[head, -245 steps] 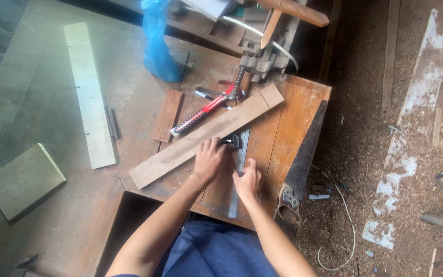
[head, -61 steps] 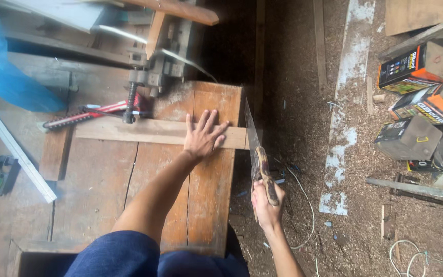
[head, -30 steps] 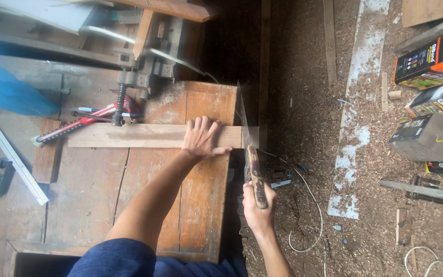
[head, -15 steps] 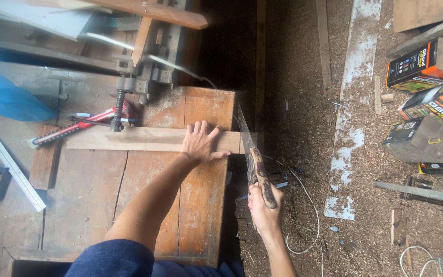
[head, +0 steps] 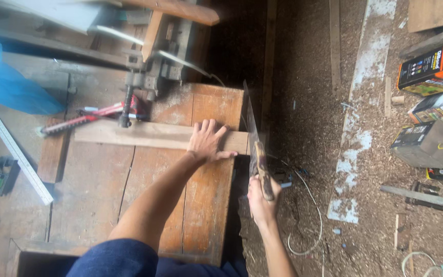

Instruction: The person selects a wooden plank, marks it with a pen, and then uses a hand saw to cut the plank along the marked line. The cut piece is separated from the main plank by the end of the clip.

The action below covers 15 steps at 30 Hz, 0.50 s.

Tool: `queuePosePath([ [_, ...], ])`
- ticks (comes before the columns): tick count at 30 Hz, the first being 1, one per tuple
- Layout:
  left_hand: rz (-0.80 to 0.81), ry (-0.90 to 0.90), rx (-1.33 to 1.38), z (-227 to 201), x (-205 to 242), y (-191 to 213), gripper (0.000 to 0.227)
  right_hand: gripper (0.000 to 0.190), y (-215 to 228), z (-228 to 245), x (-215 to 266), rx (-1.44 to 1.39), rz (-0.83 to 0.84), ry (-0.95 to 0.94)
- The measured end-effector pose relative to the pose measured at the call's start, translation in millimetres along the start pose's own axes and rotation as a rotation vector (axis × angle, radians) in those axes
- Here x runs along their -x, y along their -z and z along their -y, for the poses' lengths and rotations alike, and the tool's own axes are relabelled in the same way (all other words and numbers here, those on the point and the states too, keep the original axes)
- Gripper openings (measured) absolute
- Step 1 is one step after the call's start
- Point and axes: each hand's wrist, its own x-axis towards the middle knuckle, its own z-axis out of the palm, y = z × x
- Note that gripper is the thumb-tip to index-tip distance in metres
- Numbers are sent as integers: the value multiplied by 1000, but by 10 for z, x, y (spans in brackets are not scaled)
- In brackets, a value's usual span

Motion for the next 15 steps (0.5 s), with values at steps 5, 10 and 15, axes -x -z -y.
queuePosePath([
  [5, -2, 8, -29, -5, -52, 21, 108, 14, 21, -47, -27, 17, 18, 8],
  [10, -15, 50, -40, 9, -79, 90, 106, 14, 90, 5, 120, 92, -26, 66],
  [15, -53, 29, 22, 25, -70, 144, 107, 13, 171, 13, 208, 95, -20, 76],
])
